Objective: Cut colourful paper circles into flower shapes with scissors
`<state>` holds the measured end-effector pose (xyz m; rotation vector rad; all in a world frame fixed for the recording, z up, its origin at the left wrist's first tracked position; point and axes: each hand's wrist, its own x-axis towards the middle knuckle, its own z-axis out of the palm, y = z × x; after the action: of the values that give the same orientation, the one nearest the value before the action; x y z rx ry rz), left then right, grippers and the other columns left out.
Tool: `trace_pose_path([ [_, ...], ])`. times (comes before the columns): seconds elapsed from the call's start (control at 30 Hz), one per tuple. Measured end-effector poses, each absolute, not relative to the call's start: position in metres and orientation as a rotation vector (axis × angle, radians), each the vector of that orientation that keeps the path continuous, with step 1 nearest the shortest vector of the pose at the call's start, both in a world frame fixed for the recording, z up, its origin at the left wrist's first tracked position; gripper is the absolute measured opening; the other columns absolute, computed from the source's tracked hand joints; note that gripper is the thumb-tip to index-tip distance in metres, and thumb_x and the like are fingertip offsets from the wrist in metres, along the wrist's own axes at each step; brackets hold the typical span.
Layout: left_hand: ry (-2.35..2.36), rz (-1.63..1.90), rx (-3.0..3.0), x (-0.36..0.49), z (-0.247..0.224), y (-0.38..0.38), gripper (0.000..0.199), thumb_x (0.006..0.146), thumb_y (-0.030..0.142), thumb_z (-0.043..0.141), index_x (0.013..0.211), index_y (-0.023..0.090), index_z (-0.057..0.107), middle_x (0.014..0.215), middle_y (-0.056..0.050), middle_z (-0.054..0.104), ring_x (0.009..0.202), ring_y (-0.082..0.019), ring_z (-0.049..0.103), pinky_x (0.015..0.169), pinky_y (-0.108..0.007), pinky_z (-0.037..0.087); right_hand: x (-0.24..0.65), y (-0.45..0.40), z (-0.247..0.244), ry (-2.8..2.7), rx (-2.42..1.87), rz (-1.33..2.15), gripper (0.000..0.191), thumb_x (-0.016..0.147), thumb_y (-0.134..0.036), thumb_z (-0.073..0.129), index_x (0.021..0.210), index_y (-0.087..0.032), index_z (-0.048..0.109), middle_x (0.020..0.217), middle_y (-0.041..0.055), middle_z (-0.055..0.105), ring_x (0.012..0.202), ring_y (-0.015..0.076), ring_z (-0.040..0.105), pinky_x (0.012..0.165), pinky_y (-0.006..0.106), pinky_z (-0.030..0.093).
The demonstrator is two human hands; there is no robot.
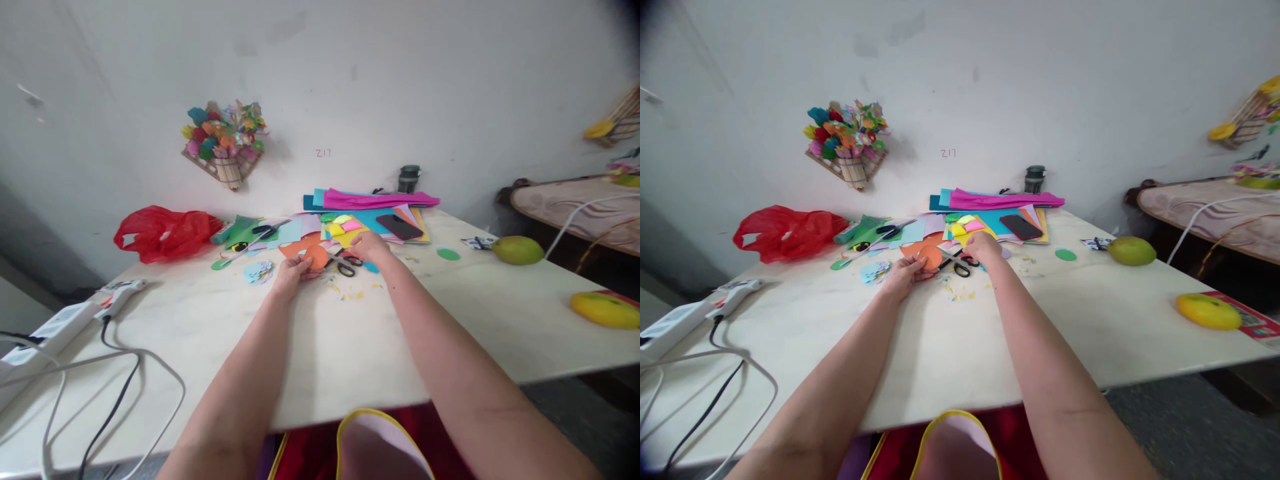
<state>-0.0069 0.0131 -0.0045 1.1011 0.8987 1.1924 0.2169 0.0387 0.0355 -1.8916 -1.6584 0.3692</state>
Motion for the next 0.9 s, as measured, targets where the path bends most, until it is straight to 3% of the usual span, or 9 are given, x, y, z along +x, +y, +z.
trace_pose_path([
  [0.1,0.907,1.184,1.084,-0.006,-0.005,0.013,0.03,0.07,0.026,0.087,0.073,0.013,0.06,0.071,-0.009,0.074,0.063,-0.019,0.074,0.062,-0.026,0.06,0.232,0.041,0.046,-1.718,-2.049,0.214,0.019,0.06,-0.027,0.086,0.074,-0.021,0.075,0.083,0.0102,0.075,0.089,0.0272,0.071,0.07,0.032,0.051],
  [0.17,0.913,1.181,1.083,-0.006,-0.006,0.014,0.03,0.071,0.025,0.087,0.073,0.013,0.06,0.072,-0.009,0.074,0.063,-0.018,0.074,0.061,-0.025,0.06,0.245,0.042,0.047,-1.768,-2.133,0.198,0.023,0.061,-0.029,0.086,0.079,-0.021,0.075,0.089,0.0109,0.076,0.091,0.0263,0.071,0.07,0.032,0.051],
  [0.33,0.907,1.18,1.104,-0.007,-0.01,0.019,0.03,0.07,0.026,0.086,0.07,0.013,0.06,0.071,-0.01,0.073,0.064,-0.018,0.073,0.063,-0.025,0.06,0.267,0.038,0.034,-1.87,-2.206,0.173,0.025,0.056,-0.03,0.087,0.073,-0.019,0.073,0.08,0.008,0.075,0.075,0.0228,0.071,0.062,0.029,0.051],
  [0.53,0.915,1.194,1.097,-0.008,-0.013,0.022,0.03,0.065,0.025,0.089,0.073,0.012,0.063,0.074,-0.008,0.073,0.063,-0.017,0.072,0.061,-0.025,0.059,0.27,0.03,0.022,-1.817,-2.186,0.318,0.028,0.058,-0.03,0.088,0.08,-0.018,0.075,0.087,0.0108,0.075,0.087,0.0265,0.072,0.07,0.031,0.053],
  [0.9,0.936,1.192,1.104,-0.008,-0.014,0.023,0.03,0.064,0.027,0.089,0.074,0.011,0.065,0.076,-0.008,0.074,0.066,-0.017,0.072,0.064,-0.027,0.059,0.269,0.018,0.027,-1.703,-2.2,0.5,0.02,0.063,-0.027,0.086,0.066,-0.017,0.069,0.061,0.007,0.066,0.071,0.0261,0.069,0.06,0.031,0.05],
])
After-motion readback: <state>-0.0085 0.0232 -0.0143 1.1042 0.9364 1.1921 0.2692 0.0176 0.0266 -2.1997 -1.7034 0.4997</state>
